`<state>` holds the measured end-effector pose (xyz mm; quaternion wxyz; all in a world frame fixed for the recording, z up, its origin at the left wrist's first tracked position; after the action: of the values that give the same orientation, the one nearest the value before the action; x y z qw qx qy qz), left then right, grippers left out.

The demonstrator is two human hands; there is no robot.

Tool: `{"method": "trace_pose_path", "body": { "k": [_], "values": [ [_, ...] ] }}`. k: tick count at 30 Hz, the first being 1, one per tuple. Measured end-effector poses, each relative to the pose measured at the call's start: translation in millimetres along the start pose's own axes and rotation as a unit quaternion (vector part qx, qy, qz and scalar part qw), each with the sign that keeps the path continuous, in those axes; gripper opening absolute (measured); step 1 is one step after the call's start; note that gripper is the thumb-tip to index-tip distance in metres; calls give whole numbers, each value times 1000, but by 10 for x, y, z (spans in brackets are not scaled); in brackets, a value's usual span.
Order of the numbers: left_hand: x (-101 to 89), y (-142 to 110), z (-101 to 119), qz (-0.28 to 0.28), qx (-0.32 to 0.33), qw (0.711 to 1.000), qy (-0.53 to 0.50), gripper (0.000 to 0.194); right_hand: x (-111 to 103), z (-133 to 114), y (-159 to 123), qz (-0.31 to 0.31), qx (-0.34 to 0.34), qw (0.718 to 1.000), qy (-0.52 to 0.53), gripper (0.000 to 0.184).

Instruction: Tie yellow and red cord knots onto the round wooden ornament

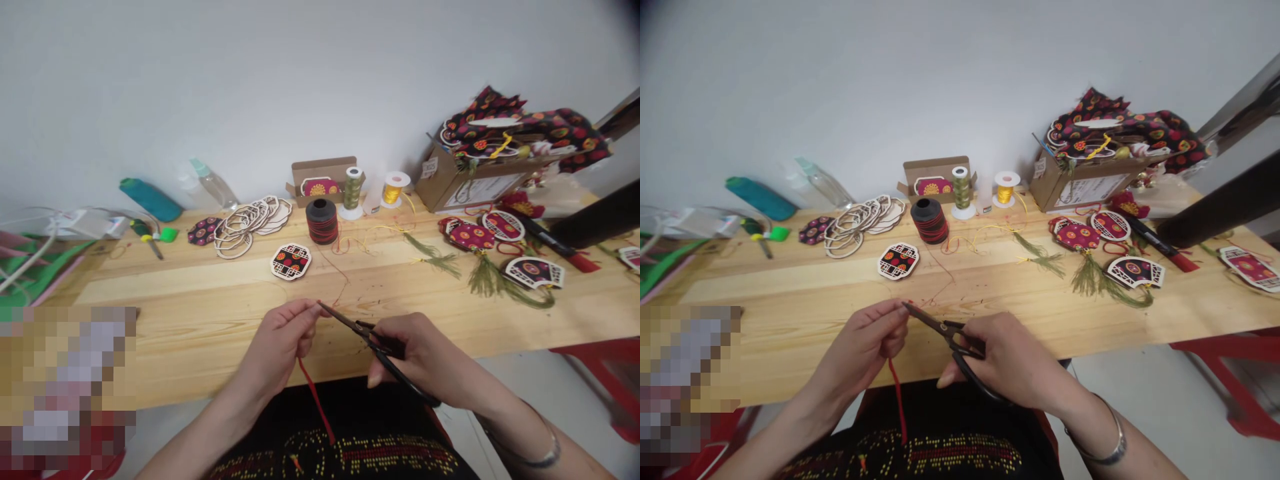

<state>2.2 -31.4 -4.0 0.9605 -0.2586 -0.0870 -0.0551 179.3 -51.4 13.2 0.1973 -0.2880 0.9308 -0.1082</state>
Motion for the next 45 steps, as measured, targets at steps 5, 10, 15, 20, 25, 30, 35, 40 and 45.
{"method": "trace_pose_path", "body": {
  "k": [5, 10, 15, 20, 25, 30, 35, 40, 45],
  "values": [
    [-161, 29, 156, 83, 79, 991, -66, 19, 109, 56, -15, -70, 13, 997, 28, 33],
    [-148, 11, 204, 94, 111, 986, -79, 17, 168, 27, 5, -98, -6, 995, -19, 41],
    [-117, 7, 163, 76, 103, 988, -90, 15, 172, -102, -58, -147, -51, 984, -89, 37],
    [-81, 16, 111, 47, 78, 991, -97, 16, 155, -225, -183, -162, -91, 974, -128, 28],
    [-105, 1, 123, 50, 79, 990, -102, 17, -342, -34, -160, 79, 8, 952, -295, 16],
    [-92, -3, 84, 27, 65, 993, -95, 20, -742, 331, -150, 182, 135, 850, -476, 27],
    [-43, -2, 51, -8, 41, 993, -108, 35, -828, 395, -228, 199, 87, 850, -481, 25],
    [42, -30, 17, -42, -3, 990, -133, 59, -675, -24, -203, 315, -43, 885, -341, 27],
    [111, -57, -8, -67, 0, 989, -128, 69, -112, -184, 238, 187, -75, 979, 21, 19]
  ]
}}
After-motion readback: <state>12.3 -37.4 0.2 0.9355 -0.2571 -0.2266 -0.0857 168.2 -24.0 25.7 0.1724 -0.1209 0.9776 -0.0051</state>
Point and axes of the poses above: each hand's wrist, its own y-axis towards the middle knuckle, its own x-axis out of the palm, z = x × y, the point moved 6 cm from there along y, towards the middle knuckle, and after that the axes turned 3 degrees about y, right-handed, at the moved point
